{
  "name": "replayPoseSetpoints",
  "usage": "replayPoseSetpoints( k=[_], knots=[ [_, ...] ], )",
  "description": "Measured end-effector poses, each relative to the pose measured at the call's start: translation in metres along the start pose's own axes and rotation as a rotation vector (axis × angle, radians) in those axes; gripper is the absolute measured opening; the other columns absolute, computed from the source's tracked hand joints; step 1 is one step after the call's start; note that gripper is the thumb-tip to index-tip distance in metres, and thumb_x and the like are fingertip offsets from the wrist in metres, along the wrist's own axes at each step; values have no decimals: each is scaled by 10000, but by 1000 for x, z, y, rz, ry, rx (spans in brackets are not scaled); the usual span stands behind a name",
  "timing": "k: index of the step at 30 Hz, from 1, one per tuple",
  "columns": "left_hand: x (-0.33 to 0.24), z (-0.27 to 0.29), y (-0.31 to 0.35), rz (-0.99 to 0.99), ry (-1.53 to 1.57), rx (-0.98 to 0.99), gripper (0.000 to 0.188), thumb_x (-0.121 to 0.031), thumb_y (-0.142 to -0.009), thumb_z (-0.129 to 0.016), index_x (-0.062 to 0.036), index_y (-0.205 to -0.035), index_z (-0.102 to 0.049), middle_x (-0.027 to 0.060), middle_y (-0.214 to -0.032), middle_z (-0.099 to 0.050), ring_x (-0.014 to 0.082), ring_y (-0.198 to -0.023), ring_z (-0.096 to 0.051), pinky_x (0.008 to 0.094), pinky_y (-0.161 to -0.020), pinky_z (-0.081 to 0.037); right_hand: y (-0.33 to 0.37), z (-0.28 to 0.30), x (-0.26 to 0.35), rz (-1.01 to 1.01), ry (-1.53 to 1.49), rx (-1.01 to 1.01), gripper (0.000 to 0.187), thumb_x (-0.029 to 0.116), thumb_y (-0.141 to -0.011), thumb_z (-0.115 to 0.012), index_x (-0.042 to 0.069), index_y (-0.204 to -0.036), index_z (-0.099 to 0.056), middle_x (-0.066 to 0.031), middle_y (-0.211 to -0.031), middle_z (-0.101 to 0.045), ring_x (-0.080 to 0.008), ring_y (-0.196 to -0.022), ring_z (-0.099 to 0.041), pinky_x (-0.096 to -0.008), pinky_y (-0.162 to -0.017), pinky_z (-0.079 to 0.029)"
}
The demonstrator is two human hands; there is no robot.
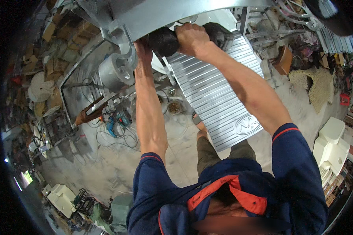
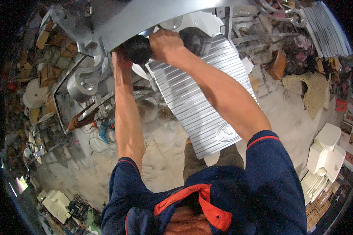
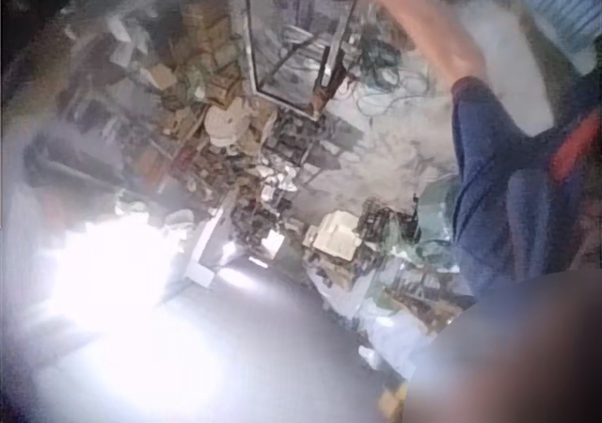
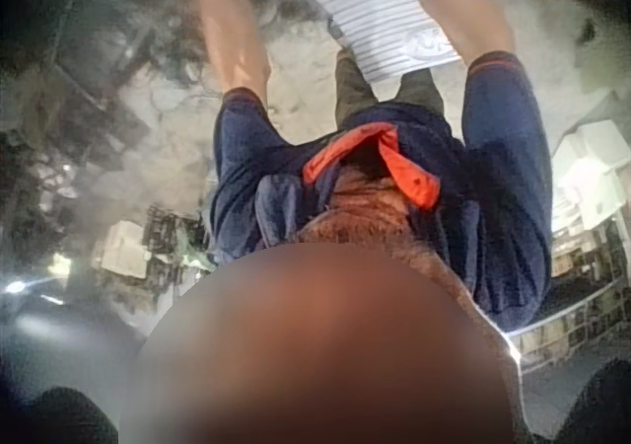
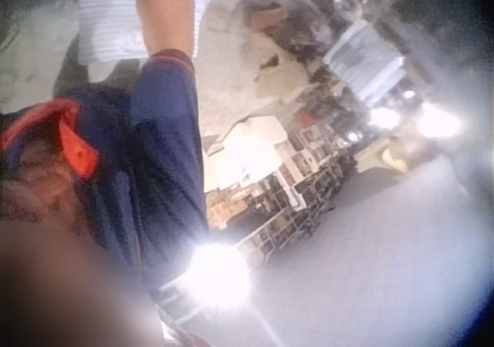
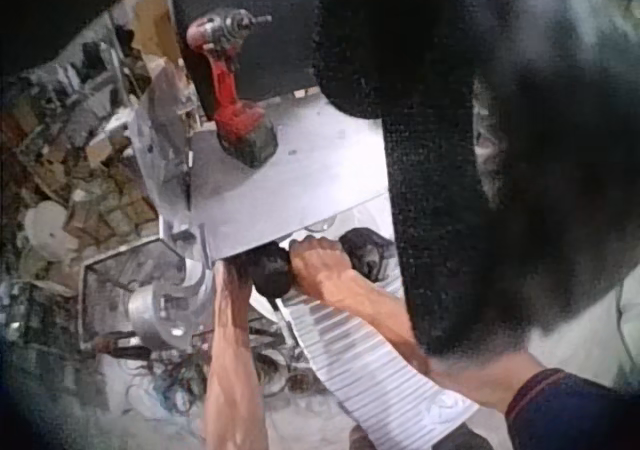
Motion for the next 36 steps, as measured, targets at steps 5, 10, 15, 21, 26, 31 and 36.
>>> replayPoseSetpoints(
  k=[5,10,15,21,26,31,36],
  knots=[
    [-1,-11,8,-31,-15,13,457,-382,-974,-581,-74,-1311,-566,105,-1223,-635,279,-1083,-627,432,-930,-533,1,0,2,10,33,17,449,369,-741,-781,20,-1003,-677,-229,-978,-691,-364,-929,-705,-460,-802,-573],
    [-1,-12,6,-5,14,23,439,-363,-992,-546,-66,-1315,-561,107,-1246,-627,277,-1113,-620,430,-940,-529,3,2,2,33,30,-10,422,351,-767,-749,16,-1011,-674,-233,-985,-690,-386,-928,-700,-465,-809,-570],
    [-13,-23,27,-48,-102,-109,349,-237,-1000,-484,-21,-1260,-574,123,-1198,-637,272,-1063,-635,405,-899,-538,3,10,6,27,64,-18,372,330,-781,-739,6,-958,-695,-222,-943,-705,-372,-883,-715,-450,-752,-586],
    [-23,-39,95,-231,-238,-476,268,-135,-966,-458,-1,-1125,-626,110,-1003,-692,246,-877,-688,354,-779,-576,6,17,14,47,79,35,130,113,-768,-673,20,-831,-738,-204,-896,-725,-345,-873,-726,-415,-712,-594],
    [-8,-56,87,-17,18,-291,311,-186,-989,-481,-2,-1198,-620,116,-1097,-690,252,-941,-698,380,-804,-594,7,21,17,166,110,-3,125,92,-813,-615,8,-845,-702,-212,-836,-710,-378,-805,-716,-449,-685,-581],
    [-9,-53,87,55,-3,-363,358,-235,-1017,-429,-26,-1244,-610,109,-1145,-683,261,-1008,-678,403,-897,-559,2,18,20,203,114,72,141,89,-812,-620,-2,-873,-708,-233,-862,-706,-370,-843,-718,-438,-706,-586],
    [-16,-56,90,13,-110,-349,339,-245,-1022,-447,-11,-1208,-607,105,-1140,-678,248,-1005,-675,396,-890,-558,3,21,21,166,126,78,129,77,-761,-636,27,-833,-731,-193,-875,-720,-348,-845,-722,-421,-709,-591]
  ],
)
Point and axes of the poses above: each hand's wrist, its own y-axis away from the middle knuckle, its own z-axis out of the back of the hand, x = y × z, the point moved 9 cm from there along -y, towards the middle knuckle
